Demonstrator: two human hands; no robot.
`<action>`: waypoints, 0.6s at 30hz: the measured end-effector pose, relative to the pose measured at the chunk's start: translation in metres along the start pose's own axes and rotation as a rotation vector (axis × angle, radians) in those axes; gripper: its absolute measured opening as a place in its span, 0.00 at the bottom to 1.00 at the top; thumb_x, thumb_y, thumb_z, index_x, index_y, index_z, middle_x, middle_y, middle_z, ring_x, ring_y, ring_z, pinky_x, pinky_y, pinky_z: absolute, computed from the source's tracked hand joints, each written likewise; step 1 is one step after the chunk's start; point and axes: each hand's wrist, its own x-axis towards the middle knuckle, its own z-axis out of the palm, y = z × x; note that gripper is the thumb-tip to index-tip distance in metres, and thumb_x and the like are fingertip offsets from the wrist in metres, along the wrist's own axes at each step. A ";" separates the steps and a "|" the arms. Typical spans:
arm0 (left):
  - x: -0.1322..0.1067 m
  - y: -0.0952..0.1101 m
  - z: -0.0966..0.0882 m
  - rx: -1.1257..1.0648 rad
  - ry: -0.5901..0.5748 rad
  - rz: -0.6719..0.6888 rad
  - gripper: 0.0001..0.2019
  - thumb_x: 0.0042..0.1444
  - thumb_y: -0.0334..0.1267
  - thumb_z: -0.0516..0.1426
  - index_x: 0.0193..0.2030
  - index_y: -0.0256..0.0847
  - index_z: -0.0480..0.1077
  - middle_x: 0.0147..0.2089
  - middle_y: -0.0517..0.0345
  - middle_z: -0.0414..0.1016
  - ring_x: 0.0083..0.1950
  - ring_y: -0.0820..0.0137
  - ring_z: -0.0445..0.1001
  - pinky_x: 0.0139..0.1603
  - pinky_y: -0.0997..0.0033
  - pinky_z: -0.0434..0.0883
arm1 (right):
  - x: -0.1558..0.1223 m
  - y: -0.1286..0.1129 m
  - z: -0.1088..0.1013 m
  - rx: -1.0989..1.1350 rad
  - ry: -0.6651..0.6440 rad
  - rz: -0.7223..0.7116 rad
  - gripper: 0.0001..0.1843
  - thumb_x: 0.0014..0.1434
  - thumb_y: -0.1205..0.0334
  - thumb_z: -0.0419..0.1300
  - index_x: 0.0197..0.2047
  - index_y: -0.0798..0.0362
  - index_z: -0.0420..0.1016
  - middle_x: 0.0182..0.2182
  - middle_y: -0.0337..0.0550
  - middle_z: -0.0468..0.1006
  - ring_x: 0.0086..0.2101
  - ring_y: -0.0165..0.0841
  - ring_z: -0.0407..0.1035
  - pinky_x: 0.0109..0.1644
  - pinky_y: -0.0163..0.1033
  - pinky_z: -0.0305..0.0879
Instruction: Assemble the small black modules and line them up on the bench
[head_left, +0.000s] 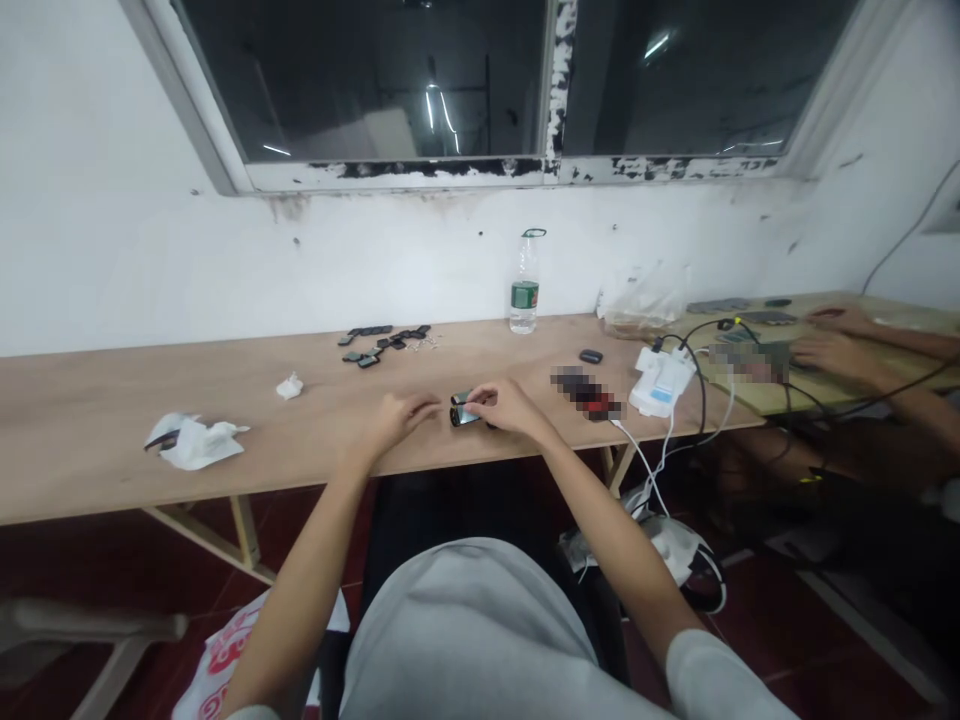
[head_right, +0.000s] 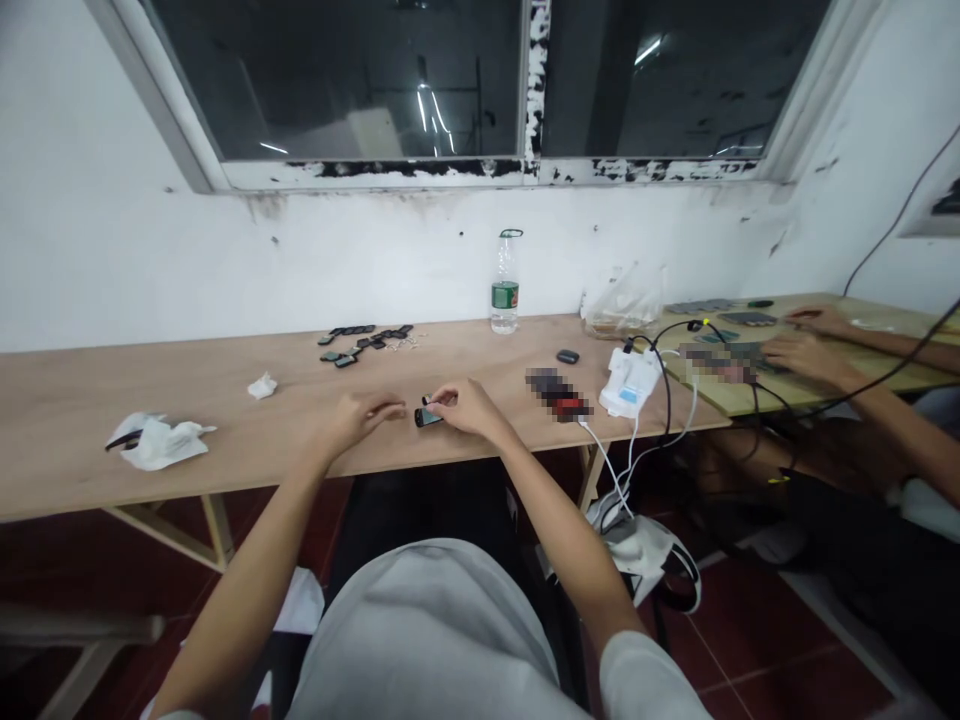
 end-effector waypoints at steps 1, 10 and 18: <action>0.000 -0.007 -0.002 0.000 -0.010 -0.039 0.17 0.67 0.49 0.52 0.44 0.42 0.78 0.43 0.52 0.84 0.40 0.62 0.81 0.43 0.68 0.74 | 0.000 0.001 0.000 -0.023 -0.012 -0.005 0.10 0.56 0.57 0.67 0.36 0.55 0.83 0.28 0.44 0.82 0.28 0.31 0.72 0.32 0.34 0.63; -0.009 -0.069 0.018 -0.219 -0.071 -0.338 0.17 0.52 0.42 0.60 0.48 0.39 0.78 0.43 0.49 0.83 0.43 0.57 0.80 0.45 0.61 0.76 | -0.002 0.003 0.003 -0.296 -0.020 0.025 0.05 0.54 0.61 0.69 0.28 0.53 0.83 0.28 0.45 0.83 0.30 0.35 0.74 0.33 0.36 0.63; -0.013 -0.079 0.031 -0.319 -0.128 -0.305 0.22 0.58 0.46 0.58 0.57 0.40 0.75 0.53 0.48 0.81 0.51 0.56 0.79 0.53 0.59 0.74 | -0.002 0.005 0.006 -0.377 -0.065 -0.012 0.08 0.57 0.59 0.67 0.30 0.53 0.84 0.28 0.46 0.82 0.28 0.35 0.72 0.34 0.37 0.60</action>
